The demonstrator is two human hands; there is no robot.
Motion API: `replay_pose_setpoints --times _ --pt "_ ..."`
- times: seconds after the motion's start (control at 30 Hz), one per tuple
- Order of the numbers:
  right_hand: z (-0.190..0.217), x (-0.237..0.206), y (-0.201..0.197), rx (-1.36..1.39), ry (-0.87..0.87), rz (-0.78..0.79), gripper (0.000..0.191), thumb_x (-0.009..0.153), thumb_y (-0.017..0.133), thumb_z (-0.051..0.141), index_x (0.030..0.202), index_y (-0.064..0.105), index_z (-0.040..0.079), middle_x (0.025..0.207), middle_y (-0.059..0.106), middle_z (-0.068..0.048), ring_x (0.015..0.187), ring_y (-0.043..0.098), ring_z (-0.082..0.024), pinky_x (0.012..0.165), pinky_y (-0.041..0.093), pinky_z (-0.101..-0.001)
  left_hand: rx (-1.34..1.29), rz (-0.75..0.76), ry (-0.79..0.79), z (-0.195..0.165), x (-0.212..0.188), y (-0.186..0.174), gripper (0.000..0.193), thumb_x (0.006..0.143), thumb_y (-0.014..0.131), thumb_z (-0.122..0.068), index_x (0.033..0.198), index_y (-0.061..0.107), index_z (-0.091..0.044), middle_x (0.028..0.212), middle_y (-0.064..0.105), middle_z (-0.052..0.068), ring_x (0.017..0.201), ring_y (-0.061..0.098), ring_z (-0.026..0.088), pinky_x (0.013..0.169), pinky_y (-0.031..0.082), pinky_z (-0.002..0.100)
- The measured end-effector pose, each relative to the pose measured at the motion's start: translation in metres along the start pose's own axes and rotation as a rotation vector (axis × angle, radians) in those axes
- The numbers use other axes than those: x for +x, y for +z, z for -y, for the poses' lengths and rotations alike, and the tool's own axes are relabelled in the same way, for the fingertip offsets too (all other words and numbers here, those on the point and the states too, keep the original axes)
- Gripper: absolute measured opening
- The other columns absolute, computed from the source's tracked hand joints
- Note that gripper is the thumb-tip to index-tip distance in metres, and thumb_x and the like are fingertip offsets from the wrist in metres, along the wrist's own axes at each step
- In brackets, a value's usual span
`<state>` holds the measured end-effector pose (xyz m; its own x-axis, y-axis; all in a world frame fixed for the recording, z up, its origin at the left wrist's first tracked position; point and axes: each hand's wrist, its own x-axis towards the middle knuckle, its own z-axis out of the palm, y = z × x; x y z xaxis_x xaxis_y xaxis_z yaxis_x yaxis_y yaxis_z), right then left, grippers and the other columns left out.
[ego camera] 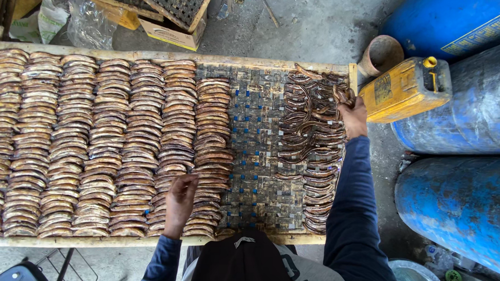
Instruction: The person stands over a large woven bamboo drying tray covered with dried banana slices and rearranges them by hand, picking up individual slices and turning or repositioning them to spread the pieces evenly across the tray. They work through the tray section by section, moving some slices aside and placing others into open spots.
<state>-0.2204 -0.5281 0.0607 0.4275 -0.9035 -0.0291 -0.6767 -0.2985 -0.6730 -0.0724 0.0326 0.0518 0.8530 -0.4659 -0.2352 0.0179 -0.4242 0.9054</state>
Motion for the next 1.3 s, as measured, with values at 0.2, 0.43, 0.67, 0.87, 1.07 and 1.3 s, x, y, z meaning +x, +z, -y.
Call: replay_pose_setpoints --times 0.2,0.43,0.67,0.87,1.07,1.3 --pt "0.059 -0.072 0.005 0.665 0.020 0.329 0.049 0.086 0.067 0.001 0.133 0.056 0.010 0.115 0.069 -0.007 0.096 0.066 -0.018 0.080 0.058 -0.0330 -0.489 0.415 -0.112 -0.046 0.007 0.058 0.042 0.098 0.064 -0.026 0.134 0.059 -0.005 0.135 0.066 0.015 0.126 0.062 0.027 0.110 0.052 0.040" --pt "0.185 -0.231 0.086 -0.076 -0.595 0.432 0.032 0.096 0.069 0.022 0.122 0.058 0.008 0.109 0.072 -0.010 0.096 0.072 -0.024 0.083 0.062 -0.0428 -1.147 0.376 -0.180 -0.091 0.048 0.103 0.074 0.096 0.061 -0.049 0.154 0.037 -0.011 0.149 0.051 0.011 0.136 0.051 0.026 0.112 0.044 0.046" --pt "0.216 -0.294 0.081 0.057 -0.993 0.576 0.060 0.090 0.075 0.024 0.141 0.053 0.002 0.122 0.066 -0.020 0.111 0.064 -0.034 0.096 0.052 -0.0500 -1.521 0.415 -0.353 -0.053 0.046 0.054 0.064 0.100 0.061 -0.055 0.138 0.060 -0.004 0.127 0.071 0.014 0.118 0.066 0.029 0.105 0.054 0.048" --pt "0.225 -0.237 0.081 0.310 -0.513 0.828 0.038 0.102 0.058 0.006 0.140 0.056 0.008 0.125 0.063 -0.015 0.098 0.077 -0.024 0.077 0.065 -0.0327 -1.591 0.396 -0.409 -0.042 0.039 0.057 0.052 0.104 0.058 -0.046 0.137 0.061 -0.006 0.127 0.070 0.014 0.111 0.070 0.030 0.087 0.059 0.048" --pt "0.227 -0.221 0.093 0.323 -0.537 0.958 0.023 0.098 0.063 0.003 0.121 0.065 0.006 0.114 0.072 -0.009 0.091 0.079 -0.016 0.072 0.065 -0.0293 -1.615 0.462 -0.391 -0.038 0.041 0.052 0.053 0.104 0.055 -0.045 0.138 0.059 -0.004 0.126 0.072 0.015 0.113 0.071 0.031 0.082 0.060 0.045" --pt "0.226 -0.190 0.100 -0.070 -0.521 0.824 0.019 0.100 0.067 0.013 0.119 0.073 0.010 0.101 0.077 -0.005 0.077 0.071 -0.019 0.064 0.057 -0.0292 -1.605 0.314 -0.400 -0.004 0.045 0.061 0.037 0.106 0.056 -0.037 0.125 0.064 -0.007 0.111 0.075 0.008 0.103 0.072 0.024 0.081 0.060 0.045"
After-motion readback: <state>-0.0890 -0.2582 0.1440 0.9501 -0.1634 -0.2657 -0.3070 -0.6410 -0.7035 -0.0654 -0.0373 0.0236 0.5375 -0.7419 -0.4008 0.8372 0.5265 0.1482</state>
